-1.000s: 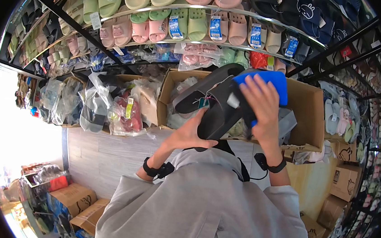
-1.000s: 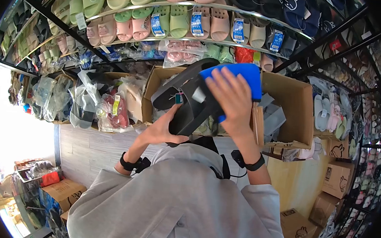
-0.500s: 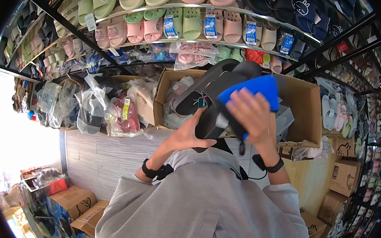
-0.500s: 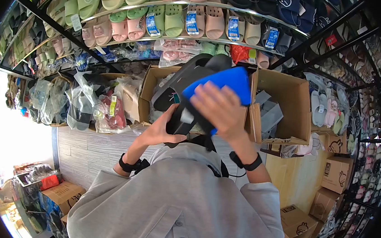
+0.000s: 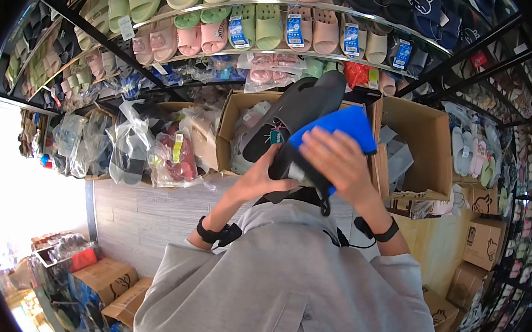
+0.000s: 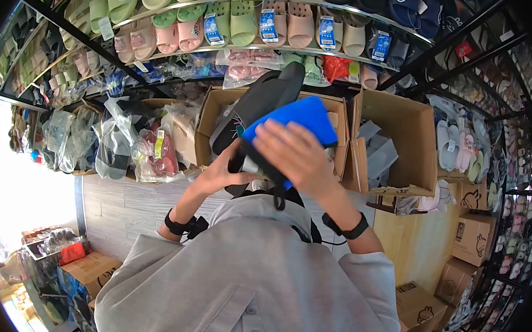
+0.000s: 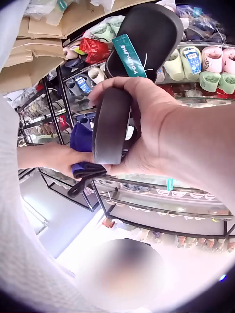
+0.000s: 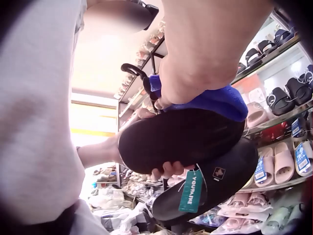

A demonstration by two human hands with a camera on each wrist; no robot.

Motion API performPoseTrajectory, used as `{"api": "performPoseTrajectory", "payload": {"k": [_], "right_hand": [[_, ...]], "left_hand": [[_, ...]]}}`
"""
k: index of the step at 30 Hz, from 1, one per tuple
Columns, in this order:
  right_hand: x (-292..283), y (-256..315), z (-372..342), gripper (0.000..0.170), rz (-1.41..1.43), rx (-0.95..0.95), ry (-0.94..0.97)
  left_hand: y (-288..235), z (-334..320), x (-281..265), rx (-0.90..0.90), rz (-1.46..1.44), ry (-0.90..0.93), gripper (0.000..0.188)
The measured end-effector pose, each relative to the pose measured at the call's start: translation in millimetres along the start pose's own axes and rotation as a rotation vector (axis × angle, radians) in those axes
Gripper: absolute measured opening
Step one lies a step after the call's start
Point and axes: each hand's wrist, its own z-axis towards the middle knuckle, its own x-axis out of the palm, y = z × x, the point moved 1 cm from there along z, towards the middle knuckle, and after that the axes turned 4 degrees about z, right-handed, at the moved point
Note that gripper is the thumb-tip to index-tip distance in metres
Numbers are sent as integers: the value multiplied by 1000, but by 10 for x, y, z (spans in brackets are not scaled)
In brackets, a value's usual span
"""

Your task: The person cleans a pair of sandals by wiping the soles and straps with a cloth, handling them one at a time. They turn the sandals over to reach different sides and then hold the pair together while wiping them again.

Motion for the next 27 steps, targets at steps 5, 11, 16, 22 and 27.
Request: {"api": "performPoseTrajectory", "payload": {"k": [5,11,16,22,27], "right_hand": [[-158,-96,1,42,-8,19,45],[-249,-330,-1,46,-77,273,-34],[25,55,-176,42,114,27,78],[-312,-547,-168,46,85,277,-90],[-327,-433,-229,45,30,325,-142]], "left_hand": [[194,13,-37,-91,-62,87,116],[130,20,14,-126,-47,131,116],[155,88,43,-43,36,107,117],[-50,-40,222,-154,129,127,123],[-191,6,340,-118,205,137,121]]}}
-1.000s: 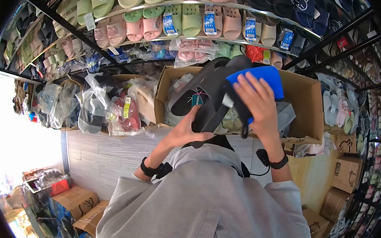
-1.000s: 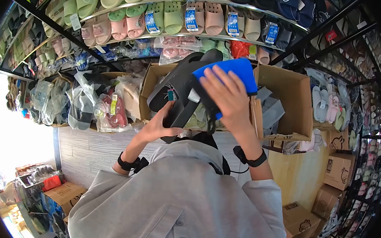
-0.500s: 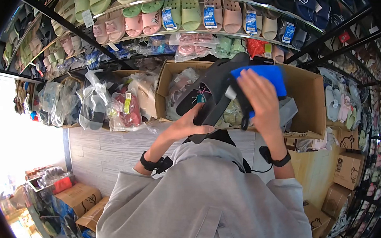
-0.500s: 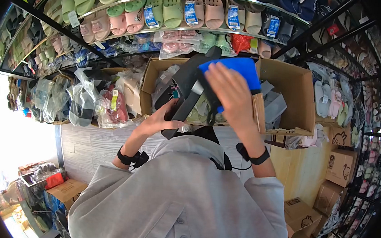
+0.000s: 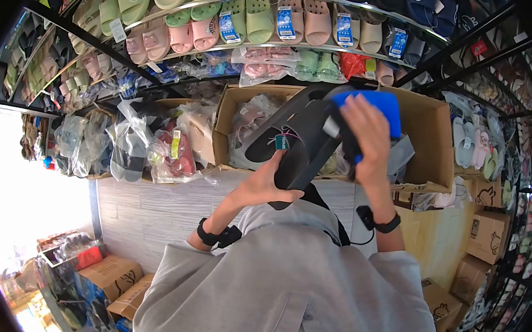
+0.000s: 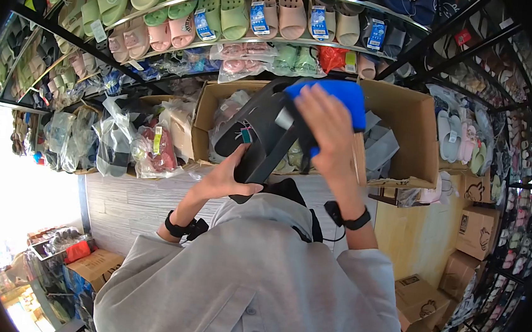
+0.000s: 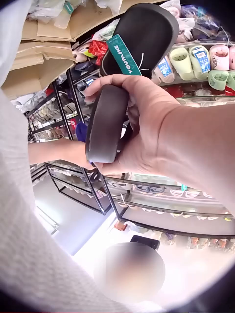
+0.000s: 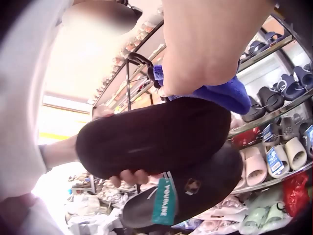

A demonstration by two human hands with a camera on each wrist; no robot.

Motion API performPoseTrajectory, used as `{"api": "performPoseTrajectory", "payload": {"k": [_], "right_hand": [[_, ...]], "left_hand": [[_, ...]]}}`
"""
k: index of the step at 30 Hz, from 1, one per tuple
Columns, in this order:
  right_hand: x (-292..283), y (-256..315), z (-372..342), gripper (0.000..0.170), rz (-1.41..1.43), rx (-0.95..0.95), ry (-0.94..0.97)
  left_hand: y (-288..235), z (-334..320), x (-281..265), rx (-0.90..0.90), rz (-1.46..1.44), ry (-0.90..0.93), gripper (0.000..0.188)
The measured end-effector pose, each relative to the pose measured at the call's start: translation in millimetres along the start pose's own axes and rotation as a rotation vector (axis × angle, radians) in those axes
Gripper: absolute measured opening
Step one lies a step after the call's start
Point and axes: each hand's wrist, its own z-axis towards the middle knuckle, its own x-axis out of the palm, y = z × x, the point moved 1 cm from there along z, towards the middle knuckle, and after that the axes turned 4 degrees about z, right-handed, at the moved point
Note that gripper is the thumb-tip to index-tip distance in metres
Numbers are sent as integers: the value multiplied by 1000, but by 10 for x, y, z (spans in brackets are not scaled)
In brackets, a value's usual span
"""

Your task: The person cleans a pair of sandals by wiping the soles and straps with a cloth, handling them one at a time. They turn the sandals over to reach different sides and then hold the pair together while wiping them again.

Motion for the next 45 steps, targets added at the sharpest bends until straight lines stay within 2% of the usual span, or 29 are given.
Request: {"api": "performPoseTrajectory", "payload": {"k": [3,6,9,10,13,14,17,19,21,23,25,27,29,32,35,39,42,45], "right_hand": [[173,294,-264,41,17,-163,86],[152,329,-392,40,42,-263,94],[-214,62,-215,37,12,-146,62],[-276,-74,-179,38,-7,-71,-1],[-308,-294,-78,44,49,185,-234],[-299,-315,-102,42,55,208,-249],[-379,-75,-211,38,-45,49,-79],[-250,118,-399,36,5,-74,28],[-57,264,-559,37,51,-294,71],[-42,353,-565,36,25,-451,25],[-105,239,-557,36,8,-394,-25],[-160,48,-526,36,-42,-292,-74],[-292,-55,-391,41,-4,-108,-169],[-429,-183,-184,45,102,79,-292],[-414,-216,-123,45,167,159,-345],[-497,-169,-108,47,133,262,-274],[-451,-138,-149,47,10,237,-222],[-504,-33,-168,48,35,95,-68]], "left_hand": [[54,37,113,-44,-18,-56,119],[20,55,178,36,-88,-8,121],[-19,31,246,81,-31,-61,122],[-109,10,240,17,4,-22,124],[-145,21,283,124,90,-45,126],[-174,12,290,114,88,-42,127],[-230,15,304,92,97,-49,129],[-99,28,353,80,116,-74,129],[-63,-42,367,91,5,-70,129],[-94,-75,366,102,-25,-74,127],[-234,-125,371,106,23,-90,126],[-391,-174,425,101,154,-193,125],[-404,-243,492,123,201,-323,122],[-397,-284,528,172,306,-415,123],[-399,-296,594,171,443,-496,123],[-363,-266,648,219,614,-601,123],[-354,-254,687,207,683,-647,122],[-355,-258,706,180,722,-667,121]]}}
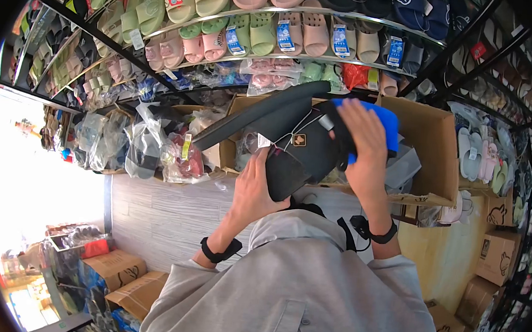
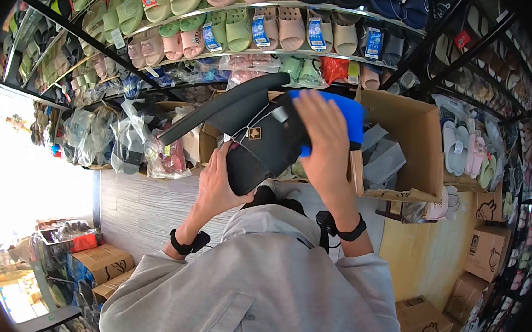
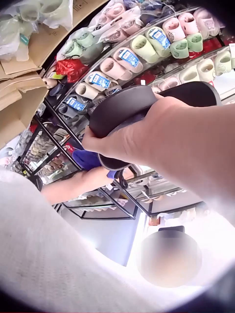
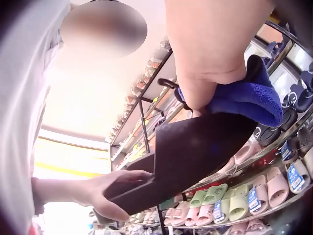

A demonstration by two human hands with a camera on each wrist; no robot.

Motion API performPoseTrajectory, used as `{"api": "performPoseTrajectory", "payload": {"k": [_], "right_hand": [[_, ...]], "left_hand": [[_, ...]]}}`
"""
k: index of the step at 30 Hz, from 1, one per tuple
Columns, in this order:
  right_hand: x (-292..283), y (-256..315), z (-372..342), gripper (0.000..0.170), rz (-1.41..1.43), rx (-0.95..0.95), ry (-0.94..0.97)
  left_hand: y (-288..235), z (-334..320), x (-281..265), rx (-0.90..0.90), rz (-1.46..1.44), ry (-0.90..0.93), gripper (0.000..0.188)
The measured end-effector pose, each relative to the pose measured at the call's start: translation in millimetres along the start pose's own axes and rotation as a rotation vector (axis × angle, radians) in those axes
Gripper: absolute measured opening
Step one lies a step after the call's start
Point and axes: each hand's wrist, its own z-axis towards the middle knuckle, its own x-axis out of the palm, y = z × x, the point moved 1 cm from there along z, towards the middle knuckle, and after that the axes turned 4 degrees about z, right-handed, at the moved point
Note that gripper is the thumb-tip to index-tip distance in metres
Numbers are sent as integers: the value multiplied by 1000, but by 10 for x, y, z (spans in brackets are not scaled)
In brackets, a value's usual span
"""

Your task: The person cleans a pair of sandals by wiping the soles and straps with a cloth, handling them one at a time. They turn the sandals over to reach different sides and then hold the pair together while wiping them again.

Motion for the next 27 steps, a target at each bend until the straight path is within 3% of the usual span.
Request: {"api": "performPoseTrajectory", "payload": {"k": [4,5,8,11,19,22,27], "right_hand": [[-173,-59,36,50,108,11,-4],[-169,-171,7,47,206,104,-82],[-134,-490,-60,45,116,227,-156],[-200,-313,-7,46,131,67,-165],[-383,-99,-115,50,167,1,77],[-348,-24,-224,54,212,-110,143],[-269,188,-436,40,110,-547,268]], "left_hand": [[-60,9,-5,66,13,-45,119],[-81,0,-4,80,10,-58,119],[-169,-3,52,93,6,-70,118],[-228,12,98,45,-35,-51,118],[-293,70,115,21,-4,-36,119],[-308,120,149,10,-17,-25,121],[-319,208,157,65,-55,-44,127]]}}
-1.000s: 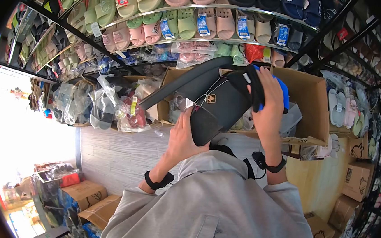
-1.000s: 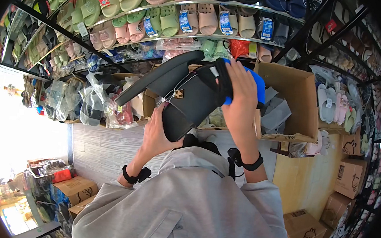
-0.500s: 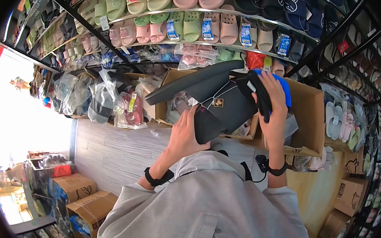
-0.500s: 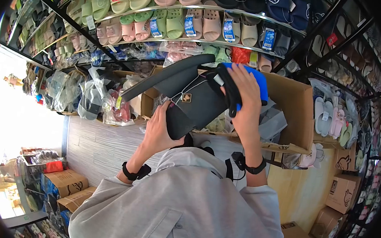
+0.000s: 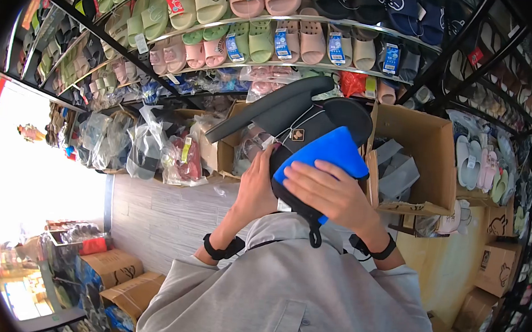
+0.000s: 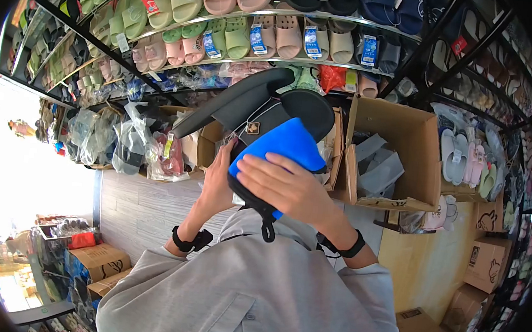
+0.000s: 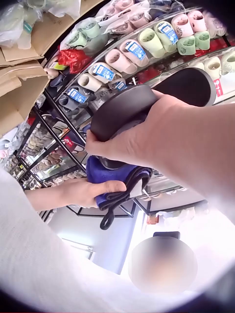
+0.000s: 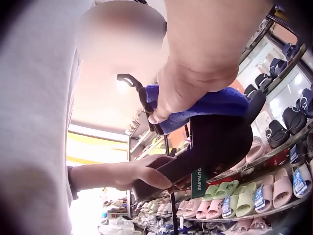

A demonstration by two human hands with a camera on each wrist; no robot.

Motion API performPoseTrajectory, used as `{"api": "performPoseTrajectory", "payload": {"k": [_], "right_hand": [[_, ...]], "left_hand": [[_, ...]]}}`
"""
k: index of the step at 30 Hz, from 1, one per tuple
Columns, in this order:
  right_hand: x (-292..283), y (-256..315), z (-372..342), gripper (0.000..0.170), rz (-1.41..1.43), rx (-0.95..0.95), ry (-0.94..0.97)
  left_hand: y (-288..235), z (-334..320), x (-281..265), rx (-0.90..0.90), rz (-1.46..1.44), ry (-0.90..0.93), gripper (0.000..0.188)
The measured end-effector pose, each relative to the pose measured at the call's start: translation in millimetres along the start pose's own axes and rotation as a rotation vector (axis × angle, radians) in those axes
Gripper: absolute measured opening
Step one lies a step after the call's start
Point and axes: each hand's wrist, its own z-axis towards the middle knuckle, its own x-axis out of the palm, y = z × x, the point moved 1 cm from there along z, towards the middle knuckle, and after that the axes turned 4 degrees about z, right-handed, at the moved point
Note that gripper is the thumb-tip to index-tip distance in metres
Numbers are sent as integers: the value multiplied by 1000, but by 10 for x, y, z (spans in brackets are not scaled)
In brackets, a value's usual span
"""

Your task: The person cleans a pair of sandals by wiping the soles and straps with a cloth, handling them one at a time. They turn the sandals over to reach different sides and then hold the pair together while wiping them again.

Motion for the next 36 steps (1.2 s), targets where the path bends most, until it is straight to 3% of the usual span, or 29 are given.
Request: {"api": "performPoseTrajectory", "payload": {"k": [3,7,10,14,17,21,22,25,28,30,36], "right_hand": [[-117,-136,-76,41,-33,18,-16],[-232,-468,-120,56,-101,464,-195],[-180,-421,-86,60,-76,412,-159],[-64,-196,13,45,4,186,-23],[-127,-267,-27,45,23,131,25],[-170,-525,-82,49,-70,412,-154],[-118,-536,-81,49,-96,402,-176],[31,-335,-23,46,-94,300,-140],[263,-115,-33,41,-63,57,-72],[297,-89,-28,40,-99,-73,-26],[210,-434,-74,43,-114,299,-337]], "left_hand": [[-79,6,-7,14,-58,21,125],[-119,40,24,-43,-50,86,117],[-106,91,108,-3,-17,61,116],[-82,136,114,25,-26,35,117],[14,144,127,47,-79,54,117],[7,88,93,-45,-149,86,116],[17,78,88,-67,-175,97,117],[24,37,111,-161,-299,165,119],[267,-72,261,-27,-464,129,121],[262,-81,225,-101,-645,167,118],[97,-52,-10,-219,-742,313,109]]}}
